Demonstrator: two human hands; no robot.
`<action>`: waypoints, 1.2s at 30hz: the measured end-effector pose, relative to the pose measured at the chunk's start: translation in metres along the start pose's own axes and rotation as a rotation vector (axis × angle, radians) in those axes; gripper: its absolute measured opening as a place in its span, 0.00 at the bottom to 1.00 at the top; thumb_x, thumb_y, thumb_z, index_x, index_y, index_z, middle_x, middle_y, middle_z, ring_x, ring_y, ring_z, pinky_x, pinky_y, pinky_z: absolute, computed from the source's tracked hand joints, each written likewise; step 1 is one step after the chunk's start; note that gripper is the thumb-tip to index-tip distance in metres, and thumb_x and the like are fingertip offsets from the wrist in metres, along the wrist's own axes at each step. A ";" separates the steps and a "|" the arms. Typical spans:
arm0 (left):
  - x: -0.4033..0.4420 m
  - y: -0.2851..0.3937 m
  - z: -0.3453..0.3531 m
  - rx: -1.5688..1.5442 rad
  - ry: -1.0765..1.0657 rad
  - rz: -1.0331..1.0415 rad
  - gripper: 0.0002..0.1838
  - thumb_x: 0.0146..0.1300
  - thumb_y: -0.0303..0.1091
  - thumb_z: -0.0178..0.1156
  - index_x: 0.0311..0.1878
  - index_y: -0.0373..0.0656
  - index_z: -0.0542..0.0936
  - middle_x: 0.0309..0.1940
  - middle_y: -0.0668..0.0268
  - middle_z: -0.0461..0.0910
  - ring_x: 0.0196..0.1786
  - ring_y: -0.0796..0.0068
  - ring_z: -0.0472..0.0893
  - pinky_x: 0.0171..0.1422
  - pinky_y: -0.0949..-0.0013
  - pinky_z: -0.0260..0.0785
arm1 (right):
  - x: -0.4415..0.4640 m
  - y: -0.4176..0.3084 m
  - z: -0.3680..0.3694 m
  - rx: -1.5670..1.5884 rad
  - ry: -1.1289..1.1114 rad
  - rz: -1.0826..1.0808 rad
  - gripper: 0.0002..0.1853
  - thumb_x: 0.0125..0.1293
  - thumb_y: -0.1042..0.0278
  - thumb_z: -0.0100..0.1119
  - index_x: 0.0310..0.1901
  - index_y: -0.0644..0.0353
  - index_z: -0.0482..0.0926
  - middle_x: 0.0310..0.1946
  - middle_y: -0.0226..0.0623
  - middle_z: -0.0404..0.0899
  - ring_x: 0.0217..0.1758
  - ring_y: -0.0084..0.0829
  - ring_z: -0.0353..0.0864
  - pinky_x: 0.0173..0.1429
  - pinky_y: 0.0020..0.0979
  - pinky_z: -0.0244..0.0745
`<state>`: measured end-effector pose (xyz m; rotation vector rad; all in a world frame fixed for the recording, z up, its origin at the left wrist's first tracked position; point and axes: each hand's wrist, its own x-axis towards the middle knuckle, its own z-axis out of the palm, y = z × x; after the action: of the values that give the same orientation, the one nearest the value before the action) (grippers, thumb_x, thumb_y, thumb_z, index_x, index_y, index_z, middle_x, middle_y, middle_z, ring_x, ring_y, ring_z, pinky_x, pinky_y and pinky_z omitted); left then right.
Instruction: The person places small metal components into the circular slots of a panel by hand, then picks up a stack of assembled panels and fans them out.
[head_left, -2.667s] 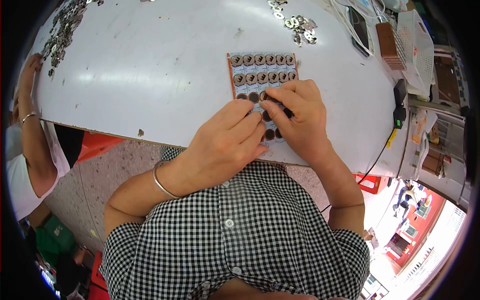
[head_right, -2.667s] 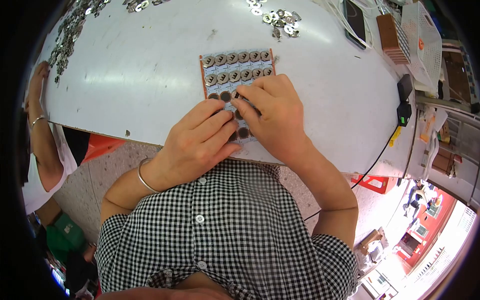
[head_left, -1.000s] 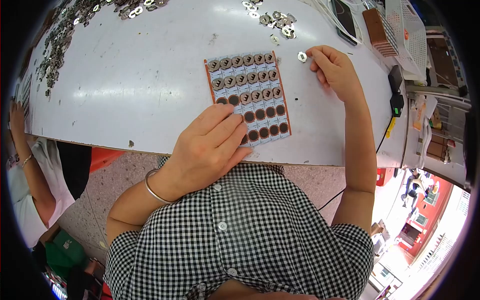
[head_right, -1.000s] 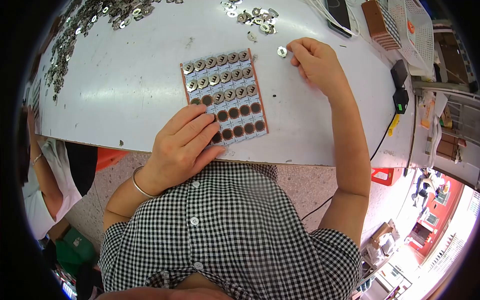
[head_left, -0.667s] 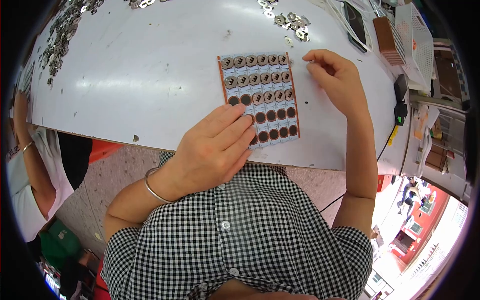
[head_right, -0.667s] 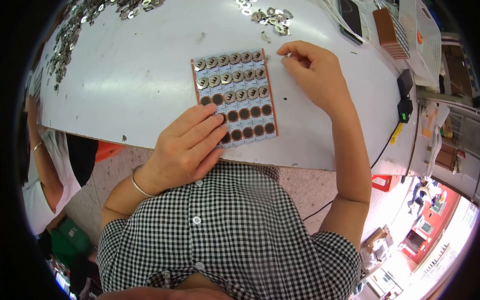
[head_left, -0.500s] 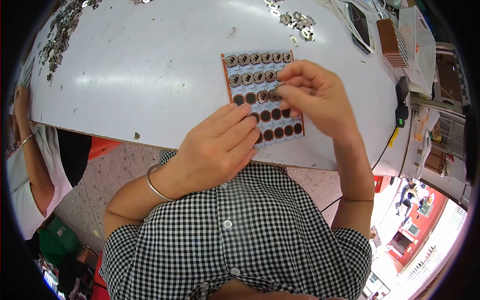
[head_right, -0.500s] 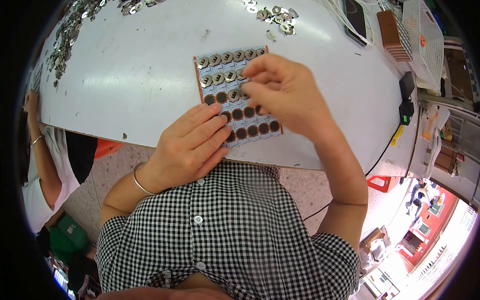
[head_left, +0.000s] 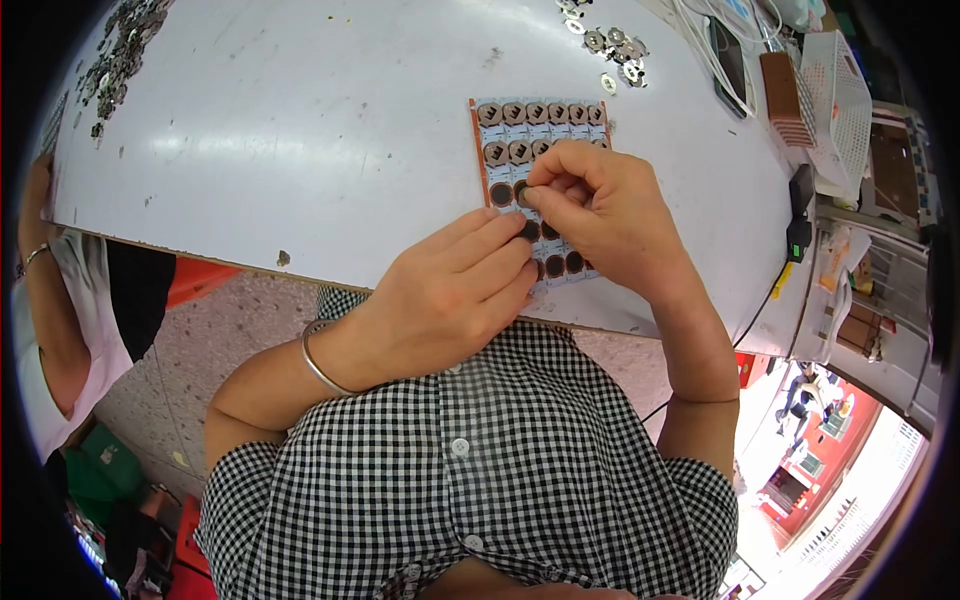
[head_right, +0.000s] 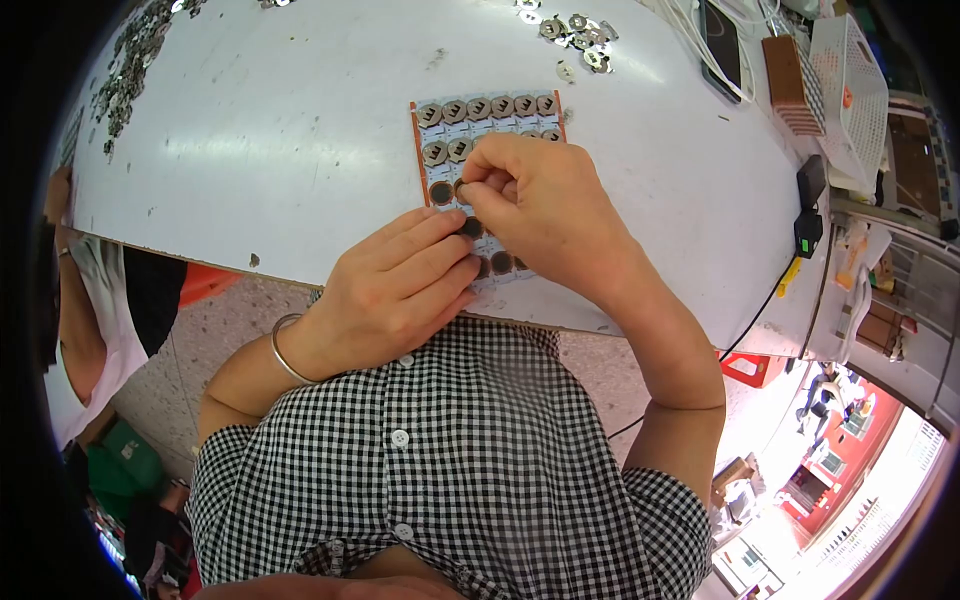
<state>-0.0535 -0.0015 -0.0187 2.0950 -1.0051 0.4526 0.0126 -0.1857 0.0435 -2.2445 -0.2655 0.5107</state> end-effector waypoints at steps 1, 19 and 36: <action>0.000 0.000 0.000 0.000 0.005 0.000 0.16 0.47 0.27 0.73 0.41 0.34 0.85 0.45 0.58 0.83 0.58 0.55 0.83 0.65 0.51 0.79 | 0.000 -0.001 0.001 -0.007 0.009 -0.006 0.06 0.63 0.70 0.64 0.37 0.64 0.82 0.25 0.36 0.83 0.27 0.26 0.82 0.32 0.29 0.76; 0.001 0.003 0.000 0.004 -0.023 -0.016 0.17 0.43 0.26 0.74 0.38 0.33 0.83 0.41 0.58 0.81 0.55 0.55 0.82 0.58 0.59 0.80 | -0.011 0.033 0.033 -0.301 0.477 -0.495 0.08 0.54 0.73 0.73 0.37 0.57 0.86 0.30 0.31 0.80 0.36 0.34 0.80 0.37 0.34 0.76; 0.003 0.003 -0.006 -0.005 -0.030 -0.019 0.15 0.47 0.27 0.74 0.39 0.34 0.84 0.41 0.59 0.83 0.55 0.54 0.83 0.59 0.58 0.80 | 0.059 0.079 -0.057 -0.740 0.443 -0.589 0.11 0.67 0.71 0.63 0.49 0.54 0.86 0.46 0.34 0.85 0.51 0.37 0.82 0.53 0.36 0.80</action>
<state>-0.0537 0.0006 -0.0118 2.1108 -1.0019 0.4103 0.0925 -0.2552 0.0019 -2.7116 -0.9606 -0.4779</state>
